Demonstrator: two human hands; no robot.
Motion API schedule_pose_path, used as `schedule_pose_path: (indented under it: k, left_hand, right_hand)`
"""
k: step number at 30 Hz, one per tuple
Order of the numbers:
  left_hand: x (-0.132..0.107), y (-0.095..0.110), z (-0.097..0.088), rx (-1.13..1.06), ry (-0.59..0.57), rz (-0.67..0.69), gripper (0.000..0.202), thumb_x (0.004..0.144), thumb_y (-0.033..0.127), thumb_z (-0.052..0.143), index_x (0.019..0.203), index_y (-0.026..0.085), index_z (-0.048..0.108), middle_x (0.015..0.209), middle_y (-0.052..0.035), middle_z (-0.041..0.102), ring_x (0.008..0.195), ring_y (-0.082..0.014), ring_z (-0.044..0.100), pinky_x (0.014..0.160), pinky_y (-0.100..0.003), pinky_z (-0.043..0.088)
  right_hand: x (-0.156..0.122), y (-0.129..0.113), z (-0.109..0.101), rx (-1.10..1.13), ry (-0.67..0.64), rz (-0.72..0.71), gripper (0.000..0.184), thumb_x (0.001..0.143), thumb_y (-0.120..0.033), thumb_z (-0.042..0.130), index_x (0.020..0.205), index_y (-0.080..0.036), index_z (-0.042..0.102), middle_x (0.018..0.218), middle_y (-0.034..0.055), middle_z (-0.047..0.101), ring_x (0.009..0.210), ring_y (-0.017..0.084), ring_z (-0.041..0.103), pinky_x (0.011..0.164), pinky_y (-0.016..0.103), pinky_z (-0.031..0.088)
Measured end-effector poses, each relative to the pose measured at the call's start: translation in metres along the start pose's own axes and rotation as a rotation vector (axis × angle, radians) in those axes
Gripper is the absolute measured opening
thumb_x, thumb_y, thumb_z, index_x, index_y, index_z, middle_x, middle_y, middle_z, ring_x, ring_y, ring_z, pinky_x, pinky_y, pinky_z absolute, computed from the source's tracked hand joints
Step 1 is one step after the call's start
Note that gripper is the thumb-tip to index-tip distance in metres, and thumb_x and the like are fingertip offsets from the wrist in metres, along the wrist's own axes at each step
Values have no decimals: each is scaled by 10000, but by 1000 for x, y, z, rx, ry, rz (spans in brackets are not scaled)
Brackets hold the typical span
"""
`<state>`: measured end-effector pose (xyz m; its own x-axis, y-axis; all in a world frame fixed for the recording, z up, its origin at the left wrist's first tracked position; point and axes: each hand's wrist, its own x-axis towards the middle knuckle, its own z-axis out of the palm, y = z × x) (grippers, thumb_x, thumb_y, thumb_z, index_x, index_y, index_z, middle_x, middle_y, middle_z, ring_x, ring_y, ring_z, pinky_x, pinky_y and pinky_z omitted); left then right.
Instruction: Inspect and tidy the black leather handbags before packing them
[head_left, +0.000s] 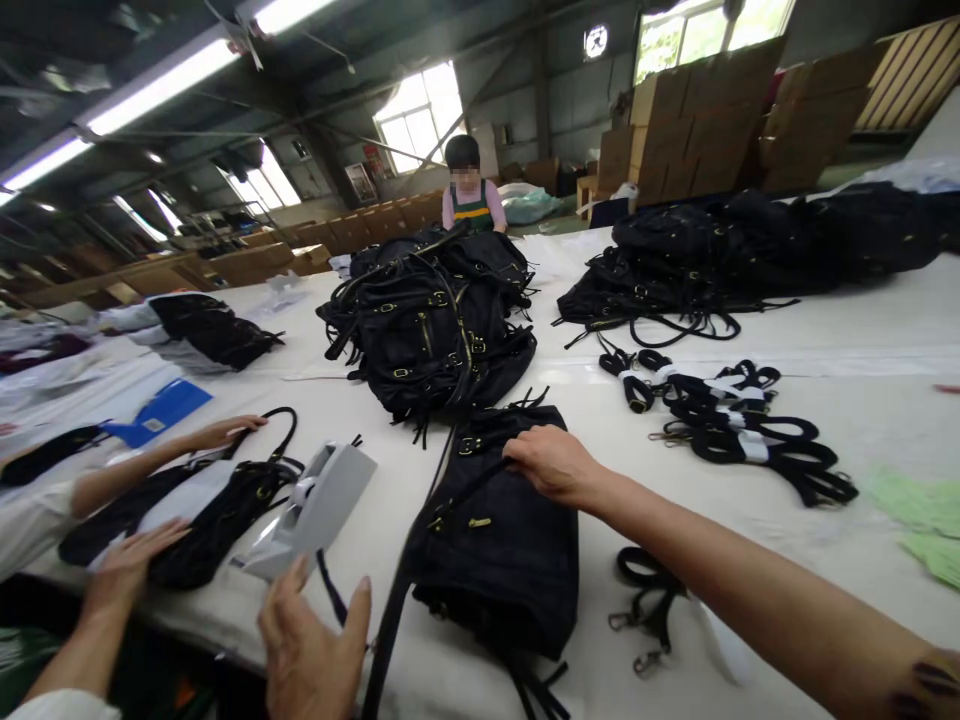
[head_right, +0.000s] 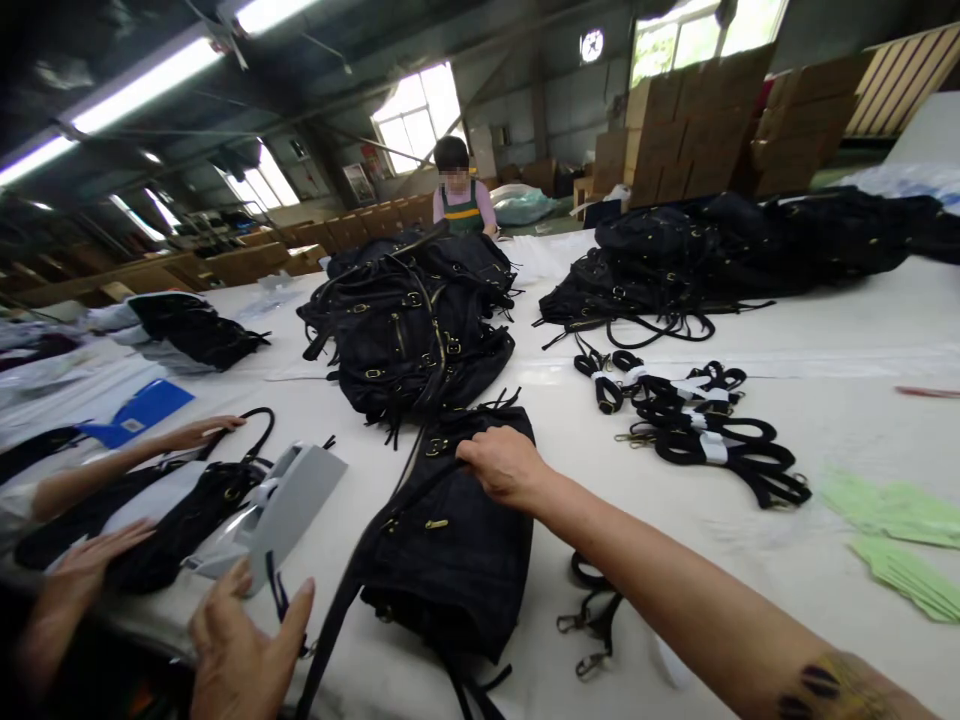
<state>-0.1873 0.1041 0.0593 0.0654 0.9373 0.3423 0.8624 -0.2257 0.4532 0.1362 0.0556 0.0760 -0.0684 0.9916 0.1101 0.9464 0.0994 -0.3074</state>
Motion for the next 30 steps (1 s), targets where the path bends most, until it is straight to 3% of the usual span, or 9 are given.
schedule_pose_path:
  k: [4, 7, 9, 13, 16, 22, 25, 28, 30]
  left_hand:
    - [10, 21, 21, -195, -451, -5, 669, 747, 608, 452, 1224, 139, 482, 1271, -153, 513, 1197, -319, 469, 1066, -485, 324]
    - [31, 29, 41, -324, -696, -56, 467, 721, 591, 518, 919, 180, 615, 911, -64, 637, 886, -263, 583, 869, -406, 444]
    - [42, 31, 54, -404, -792, -71, 404, 692, 592, 569, 714, 190, 598, 681, -1, 589, 705, -199, 559, 717, -323, 454]
    - [46, 35, 74, -584, -906, -243, 441, 696, 611, 568, 814, 186, 570, 705, 17, 615, 574, -123, 538, 547, -227, 396]
    - [40, 45, 81, -731, -993, -339, 460, 653, 537, 667, 932, 182, 579, 765, -13, 674, 612, -138, 606, 602, -249, 463]
    - [21, 82, 54, -1020, -965, -338, 562, 673, 551, 701, 1112, 211, 616, 910, -46, 714, 833, -233, 662, 775, -352, 528]
    - [5, 104, 31, -1025, -856, -107, 458, 752, 514, 650, 1100, 217, 666, 1027, -74, 692, 952, -255, 626, 853, -368, 511]
    - [-14, 125, 20, -741, -703, 482, 383, 897, 394, 451, 1203, 245, 626, 962, -94, 680, 893, -236, 594, 843, -383, 492]
    - [-25, 133, 23, -579, -573, 775, 423, 914, 325, 366, 1275, 224, 563, 880, -108, 658, 830, -242, 576, 769, -402, 497]
  right_hand:
    - [-4, -8, 11, 28, -19, -82, 161, 921, -228, 464, 944, -200, 621, 891, 62, 644, 842, 210, 555, 728, 325, 339]
    - [-24, -13, 27, 78, -29, -148, 135, 895, -194, 483, 928, -204, 614, 886, 47, 640, 852, 197, 544, 760, 323, 338]
    - [-41, -12, 37, 119, -22, -149, 125, 878, -179, 493, 898, -203, 613, 889, 44, 641, 861, 197, 541, 775, 325, 338]
    - [-66, 2, 56, 222, 48, -28, 170, 840, -128, 483, 901, -204, 622, 909, 44, 642, 901, 205, 545, 819, 333, 343]
    - [-73, 12, 65, 310, 107, 52, 203, 805, -127, 488, 917, -212, 635, 917, 43, 646, 929, 214, 550, 859, 346, 350]
    - [-62, 19, 53, 521, 167, 155, 349, 715, -132, 424, 979, -202, 641, 971, 54, 676, 962, 226, 598, 894, 365, 413]
    - [-52, 12, 27, 785, 115, 198, 474, 774, -169, 327, 1188, -164, 559, 1071, 75, 670, 1005, 200, 616, 856, 323, 465]
    - [-44, -1, -8, 1104, -12, 316, 506, 895, -447, 310, 1204, -131, 557, 1100, 106, 648, 1011, 232, 604, 849, 344, 469]
    - [-40, -8, -33, 1012, -126, 298, 595, 873, -604, 356, 1088, -120, 628, 1047, 102, 652, 976, 244, 594, 829, 341, 457]
